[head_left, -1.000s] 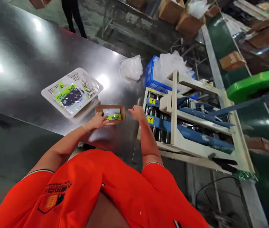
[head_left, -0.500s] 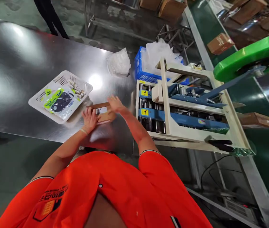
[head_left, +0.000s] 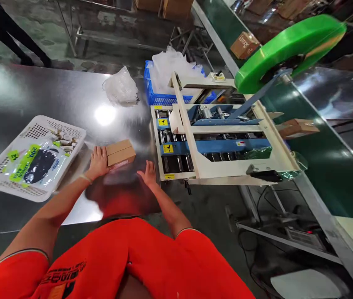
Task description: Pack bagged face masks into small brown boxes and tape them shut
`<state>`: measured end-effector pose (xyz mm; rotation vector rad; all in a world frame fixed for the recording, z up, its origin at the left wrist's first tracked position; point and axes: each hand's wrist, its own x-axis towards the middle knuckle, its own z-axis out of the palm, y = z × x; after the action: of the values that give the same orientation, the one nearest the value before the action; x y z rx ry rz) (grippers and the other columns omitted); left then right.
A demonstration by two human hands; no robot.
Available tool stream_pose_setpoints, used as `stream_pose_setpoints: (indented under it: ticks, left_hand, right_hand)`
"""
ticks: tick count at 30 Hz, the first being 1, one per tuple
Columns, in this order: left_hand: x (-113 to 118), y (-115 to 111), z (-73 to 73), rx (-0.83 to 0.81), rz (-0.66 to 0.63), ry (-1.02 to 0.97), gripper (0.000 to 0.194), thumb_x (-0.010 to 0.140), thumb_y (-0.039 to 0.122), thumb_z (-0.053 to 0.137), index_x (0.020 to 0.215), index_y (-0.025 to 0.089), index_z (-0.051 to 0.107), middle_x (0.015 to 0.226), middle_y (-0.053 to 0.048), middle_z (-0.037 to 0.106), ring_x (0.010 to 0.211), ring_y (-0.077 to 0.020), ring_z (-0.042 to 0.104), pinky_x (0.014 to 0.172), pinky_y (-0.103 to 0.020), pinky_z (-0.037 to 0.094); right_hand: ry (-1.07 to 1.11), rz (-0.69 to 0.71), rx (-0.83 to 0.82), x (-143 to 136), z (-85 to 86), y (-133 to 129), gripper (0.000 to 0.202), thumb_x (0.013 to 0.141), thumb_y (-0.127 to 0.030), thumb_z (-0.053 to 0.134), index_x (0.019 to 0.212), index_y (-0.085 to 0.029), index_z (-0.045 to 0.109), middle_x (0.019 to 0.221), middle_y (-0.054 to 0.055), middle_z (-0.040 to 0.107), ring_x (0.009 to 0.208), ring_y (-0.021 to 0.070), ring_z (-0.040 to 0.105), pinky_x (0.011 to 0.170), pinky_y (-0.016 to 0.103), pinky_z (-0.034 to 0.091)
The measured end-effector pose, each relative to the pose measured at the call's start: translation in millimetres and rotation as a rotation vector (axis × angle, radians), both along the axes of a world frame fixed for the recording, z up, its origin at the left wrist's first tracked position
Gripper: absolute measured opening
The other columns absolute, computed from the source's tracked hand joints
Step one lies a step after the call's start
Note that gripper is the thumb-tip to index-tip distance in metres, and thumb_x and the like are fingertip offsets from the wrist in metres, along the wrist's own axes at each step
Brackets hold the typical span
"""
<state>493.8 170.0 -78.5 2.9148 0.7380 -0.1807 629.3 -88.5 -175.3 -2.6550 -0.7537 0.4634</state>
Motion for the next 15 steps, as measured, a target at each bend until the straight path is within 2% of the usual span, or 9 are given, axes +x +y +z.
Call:
stream_pose_setpoints:
  ticks: [2, 5, 8, 10, 11, 12, 14, 15]
  left_hand:
    - [61, 7, 4.4, -0.061, -0.071, -0.047, 0.121, 0.085, 0.062, 0.088, 0.168, -0.008, 0.034, 0.169, -0.045, 0.041, 0.166, -0.0594, 0.033, 0.131, -0.071, 0.037]
    - [156, -1, 6.1, -0.127, -0.143, -0.103, 0.117, 0.085, 0.054, 0.092, 0.167, -0.008, 0.036, 0.171, -0.043, 0.040, 0.167, -0.0584, 0.028, 0.133, -0.070, 0.033]
    - [242, -40, 1.5, -0.178, -0.194, -0.146, 0.108, 0.080, 0.041, 0.097, 0.165, -0.001, 0.046, 0.174, -0.039, 0.040, 0.168, -0.0543, 0.030, 0.134, -0.066, 0.033]
    - [291, -76, -1.5, -0.250, -0.262, -0.219, 0.085, 0.087, 0.034, 0.090, 0.156, -0.003, 0.057, 0.172, -0.041, 0.042, 0.167, -0.0542, 0.031, 0.131, -0.067, 0.035]
    - [312, -94, -2.6, -0.295, -0.308, -0.278, 0.076, 0.091, 0.030, 0.086, 0.152, -0.004, 0.059, 0.172, -0.042, 0.041, 0.169, -0.0535, 0.031, 0.131, -0.067, 0.034]
    - [329, -110, -3.5, -0.358, -0.350, -0.319, 0.077, 0.090, 0.030, 0.087, 0.151, -0.007, 0.059, 0.173, -0.046, 0.036, 0.169, -0.0543, 0.030, 0.130, -0.067, 0.035]
    - [347, -137, -5.6, -0.416, -0.392, -0.359, 0.092, 0.089, 0.041, 0.088, 0.157, -0.009, 0.052, 0.177, -0.049, 0.026, 0.171, -0.0531, 0.029, 0.130, -0.063, 0.037]
    - [346, -147, -6.9, -0.476, -0.420, -0.400, 0.103, 0.084, 0.040, 0.093, 0.161, -0.011, 0.048, 0.177, -0.051, 0.020, 0.172, -0.0546, 0.027, 0.132, -0.064, 0.035]
  right_hand:
    - [-0.006, -0.056, -0.033, -8, -22.8, -27, 0.070, 0.105, -0.038, 0.076, 0.164, -0.006, 0.058, 0.169, 0.031, 0.054, 0.154, 0.0428, 0.052, 0.129, 0.060, 0.043]
    - [-0.019, -0.010, -0.049, -14, -47.6, -44, 0.057, 0.108, -0.038, 0.069, 0.160, -0.013, 0.064, 0.171, 0.028, 0.054, 0.155, 0.0446, 0.052, 0.126, 0.064, 0.045]
    - [-0.022, 0.039, -0.077, -14, -61.6, -48, 0.057, 0.110, -0.041, 0.063, 0.161, -0.016, 0.064, 0.173, 0.028, 0.052, 0.154, 0.0467, 0.053, 0.124, 0.066, 0.046]
    - [-0.033, 0.050, -0.085, -13, -66.2, -51, 0.058, 0.111, -0.043, 0.059, 0.162, -0.016, 0.063, 0.172, 0.028, 0.052, 0.153, 0.0479, 0.054, 0.122, 0.068, 0.047]
    - [-0.040, 0.050, -0.084, -12, -67.3, -53, 0.058, 0.111, -0.043, 0.057, 0.162, -0.015, 0.063, 0.172, 0.029, 0.052, 0.153, 0.0485, 0.055, 0.121, 0.068, 0.047]
    - [-0.045, 0.049, -0.079, -11, -67.8, -56, 0.058, 0.111, -0.043, 0.055, 0.161, -0.014, 0.063, 0.171, 0.030, 0.052, 0.153, 0.0489, 0.055, 0.120, 0.068, 0.048]
    - [-0.056, 0.048, -0.049, -9, -67.0, -59, 0.058, 0.110, -0.042, 0.054, 0.158, -0.012, 0.064, 0.169, 0.033, 0.053, 0.153, 0.0496, 0.054, 0.120, 0.069, 0.048]
    - [-0.060, 0.051, -0.028, -8, -66.0, -60, 0.057, 0.109, -0.042, 0.054, 0.157, -0.012, 0.065, 0.168, 0.033, 0.053, 0.153, 0.0497, 0.054, 0.120, 0.069, 0.048]
